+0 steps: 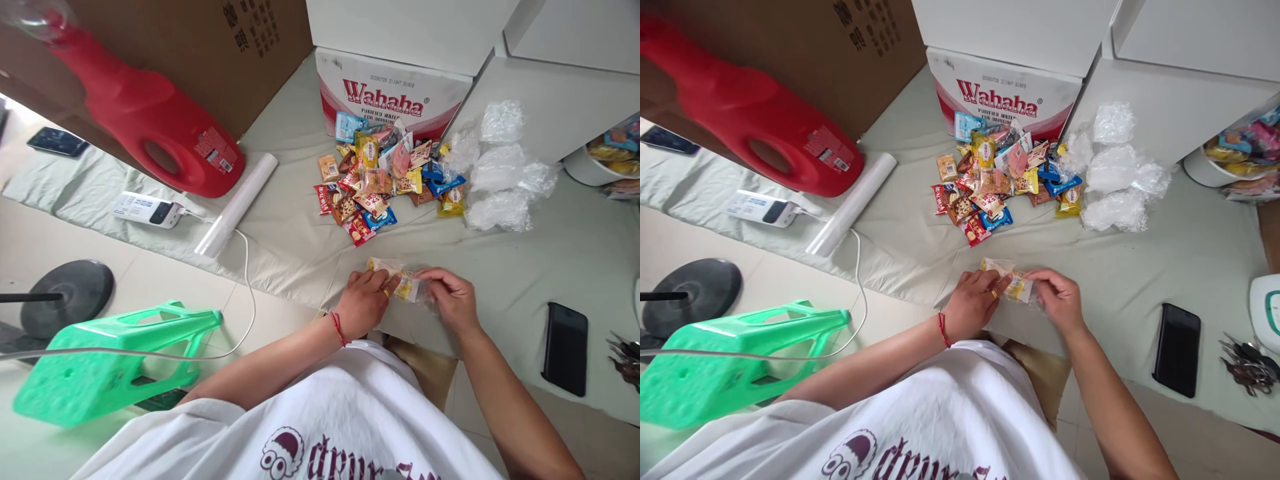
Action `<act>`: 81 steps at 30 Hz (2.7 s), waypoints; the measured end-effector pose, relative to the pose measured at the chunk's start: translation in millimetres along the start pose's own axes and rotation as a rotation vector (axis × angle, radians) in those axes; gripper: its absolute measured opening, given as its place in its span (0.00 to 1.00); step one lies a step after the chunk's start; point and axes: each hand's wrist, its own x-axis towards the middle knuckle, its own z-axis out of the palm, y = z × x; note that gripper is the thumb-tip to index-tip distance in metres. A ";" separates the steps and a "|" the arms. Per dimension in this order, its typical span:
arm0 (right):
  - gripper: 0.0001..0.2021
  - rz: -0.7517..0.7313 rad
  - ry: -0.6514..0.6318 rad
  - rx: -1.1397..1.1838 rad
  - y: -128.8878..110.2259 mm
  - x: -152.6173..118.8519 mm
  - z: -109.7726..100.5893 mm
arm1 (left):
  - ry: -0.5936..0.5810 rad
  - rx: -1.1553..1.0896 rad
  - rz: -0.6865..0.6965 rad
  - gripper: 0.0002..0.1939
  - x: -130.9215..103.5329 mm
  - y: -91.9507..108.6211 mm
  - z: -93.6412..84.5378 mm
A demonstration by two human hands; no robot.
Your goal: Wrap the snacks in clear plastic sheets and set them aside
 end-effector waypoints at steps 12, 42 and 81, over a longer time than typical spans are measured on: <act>0.18 0.063 -0.071 -0.618 -6.5 -17.9 -23.0 | 0.027 0.162 0.047 0.24 -1.5 2.6 7.2; 0.18 0.029 0.095 -0.376 -39.2 -17.3 55.5 | 0.416 -0.445 -0.307 0.15 -9.8 20.8 12.8; 0.20 0.212 0.932 -0.170 84.8 182.6 -290.3 | 0.474 0.323 -0.134 0.13 -64.0 -98.8 -11.9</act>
